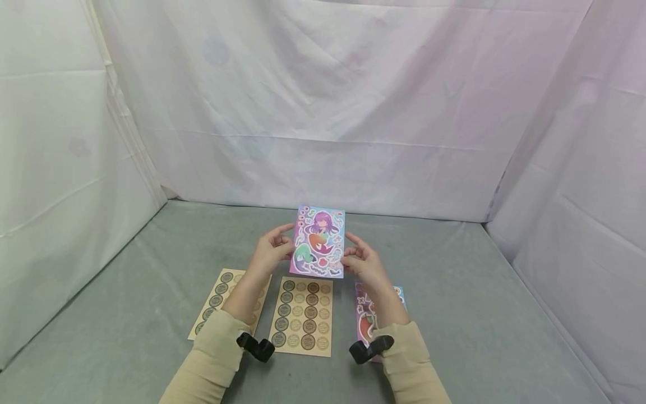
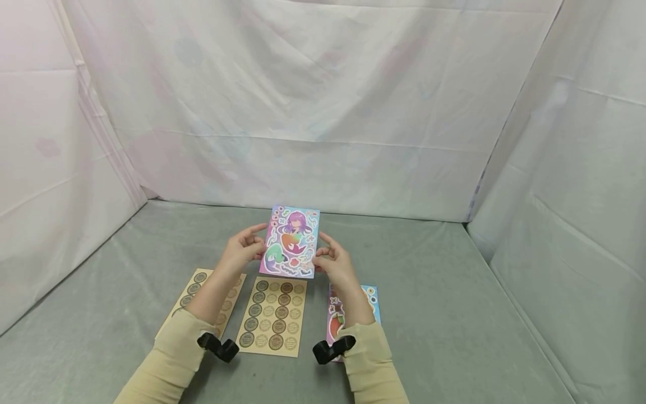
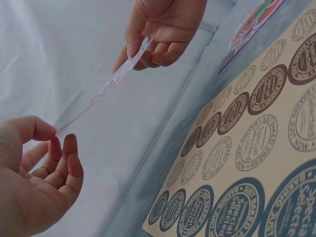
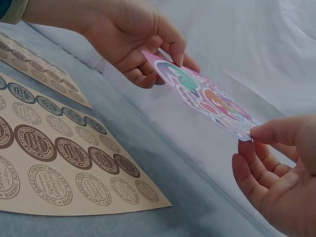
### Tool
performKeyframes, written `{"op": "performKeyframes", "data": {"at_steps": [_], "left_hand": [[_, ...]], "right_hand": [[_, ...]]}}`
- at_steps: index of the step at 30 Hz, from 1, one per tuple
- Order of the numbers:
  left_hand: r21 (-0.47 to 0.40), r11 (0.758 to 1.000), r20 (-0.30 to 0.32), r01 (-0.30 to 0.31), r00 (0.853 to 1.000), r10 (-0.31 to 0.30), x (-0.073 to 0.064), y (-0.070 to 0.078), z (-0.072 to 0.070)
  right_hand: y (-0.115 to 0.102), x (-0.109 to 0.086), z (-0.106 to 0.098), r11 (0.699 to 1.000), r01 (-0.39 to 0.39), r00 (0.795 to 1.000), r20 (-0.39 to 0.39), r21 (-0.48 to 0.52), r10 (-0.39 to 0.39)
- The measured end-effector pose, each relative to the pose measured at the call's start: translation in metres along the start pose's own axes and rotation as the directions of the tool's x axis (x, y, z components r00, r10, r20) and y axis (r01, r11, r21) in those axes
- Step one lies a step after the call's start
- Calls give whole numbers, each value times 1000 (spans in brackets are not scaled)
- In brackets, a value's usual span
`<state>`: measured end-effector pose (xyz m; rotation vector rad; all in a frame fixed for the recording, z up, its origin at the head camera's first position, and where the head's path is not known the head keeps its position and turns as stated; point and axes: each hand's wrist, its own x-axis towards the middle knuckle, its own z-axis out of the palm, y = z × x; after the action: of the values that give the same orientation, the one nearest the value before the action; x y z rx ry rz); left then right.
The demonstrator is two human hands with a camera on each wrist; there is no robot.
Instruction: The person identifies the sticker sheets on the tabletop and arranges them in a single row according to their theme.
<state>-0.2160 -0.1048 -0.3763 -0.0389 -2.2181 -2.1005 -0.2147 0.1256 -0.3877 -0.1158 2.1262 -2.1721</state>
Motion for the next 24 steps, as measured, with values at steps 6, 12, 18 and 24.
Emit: {"op": "performKeyframes", "data": {"at_steps": [6, 12, 18, 24], "left_hand": [[-5, 1000, 14, 10, 1000, -10, -1, 4, 0], [-16, 1000, 43, -15, 999, 16, -12, 25, 1], [-33, 999, 59, -32, 998, 34, -22, 41, 3], [-60, 998, 76, -33, 996, 38, -17, 32, 3]], "right_hand": [[-6, -2, -1, 1000, 25, 1000, 11, 2, -25], [-16, -6, -3, 999, 47, 998, 49, 3, -47], [-23, -9, -6, 998, 50, 997, 58, -25, -49], [-26, -10, -9, 998, 33, 998, 57, -49, -30]]}}
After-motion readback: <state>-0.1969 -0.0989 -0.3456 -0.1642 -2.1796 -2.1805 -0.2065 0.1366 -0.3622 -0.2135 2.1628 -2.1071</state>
